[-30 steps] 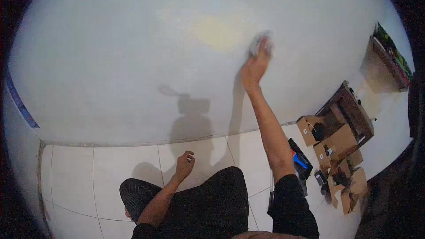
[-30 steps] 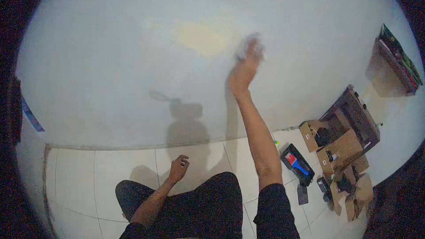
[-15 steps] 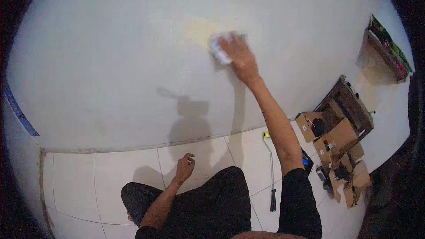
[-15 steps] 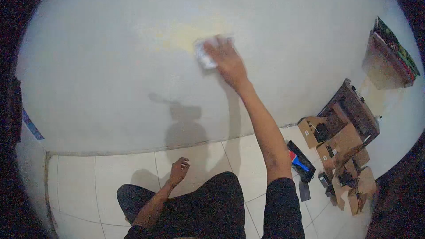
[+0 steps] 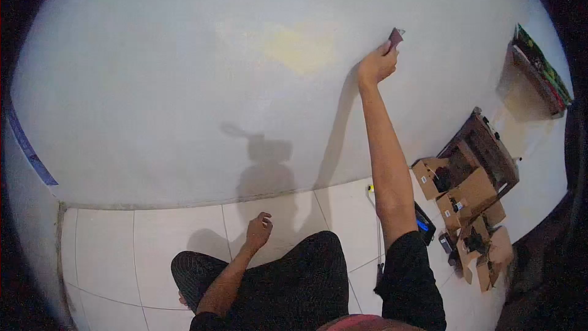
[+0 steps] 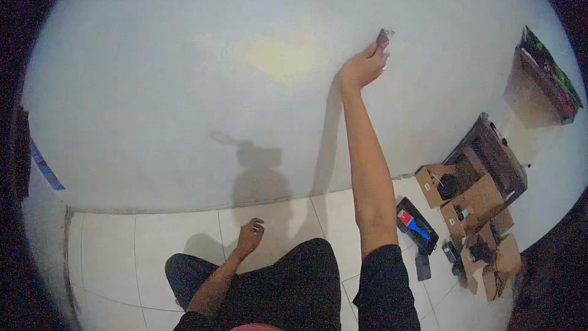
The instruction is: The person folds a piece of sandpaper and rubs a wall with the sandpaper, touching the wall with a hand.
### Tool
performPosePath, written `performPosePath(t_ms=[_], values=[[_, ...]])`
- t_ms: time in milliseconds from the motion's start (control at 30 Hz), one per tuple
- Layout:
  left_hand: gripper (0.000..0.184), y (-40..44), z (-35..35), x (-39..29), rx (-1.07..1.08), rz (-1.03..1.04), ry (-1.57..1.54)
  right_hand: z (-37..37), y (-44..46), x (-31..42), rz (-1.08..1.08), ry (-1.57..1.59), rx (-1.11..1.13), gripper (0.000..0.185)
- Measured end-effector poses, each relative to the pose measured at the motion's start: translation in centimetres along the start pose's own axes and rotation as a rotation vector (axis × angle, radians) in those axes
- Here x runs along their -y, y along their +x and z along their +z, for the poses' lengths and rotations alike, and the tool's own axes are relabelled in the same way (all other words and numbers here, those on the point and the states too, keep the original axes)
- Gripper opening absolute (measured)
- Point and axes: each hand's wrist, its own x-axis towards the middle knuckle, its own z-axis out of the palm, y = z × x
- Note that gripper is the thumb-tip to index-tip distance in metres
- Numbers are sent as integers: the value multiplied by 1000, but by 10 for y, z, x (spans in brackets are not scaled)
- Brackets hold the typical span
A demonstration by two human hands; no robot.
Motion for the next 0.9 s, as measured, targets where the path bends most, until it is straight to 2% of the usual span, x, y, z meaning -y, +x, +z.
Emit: performPosePath(t_ms=[33,100,133,167,267,433,500,533,567,633,667,700,733,767,800,833,867,900], values=[[23,1,0,-2,3,-32,14,0,1,5,56,-9,5,42],[22,0,0,-4,20,0,-17,3,-17,8,-605,-257,141,51],[22,3,1,-5,31,29,-49,-5,-24,13,-900,-303,333,65],[22,3,2,-7,35,34,-47,-6,-19,13,-1129,-191,580,67],[22,0,-5,-16,60,-75,-48,-8,-34,31,-1208,-232,623,63],[21,-2,-6,-18,41,-128,-22,-4,-39,28,-1165,-210,549,63],[20,-2,0,-12,41,-168,16,2,-40,16,-1036,-191,586,67],[22,-1,19,25,-73,168,142,-6,-40,21,-1117,-240,578,70],[24,-3,34,56,-183,490,294,-9,-43,23,-1073,-146,612,70],[25,1,22,16,-11,-66,32,-17,-54,23,-996,-102,590,66],[26,4,36,30,-116,37,66,-25,-63,32,-1068,18,594,61],[27,5,34,27,-215,140,110,-38,-95,39,-507,357,744,52],[27,8,33,22,-63,-34,82,-56,-115,51,-496,187,679,38],[27,12,14,-1,90,-200,36,-62,-139,36,-418,275,618,39],[27,12,19,4,26,-99,63,-77,-169,18,-83,200,550,43],[27,12,24,9,-33,3,100,-92,-199,5,54,129,543,47],[30,13,27,11,-58,-35,83,-103,-232,-4,66,181,582,52],[33,14,26,8,-81,-70,66,-114,-261,-10,200,98,652,56]])
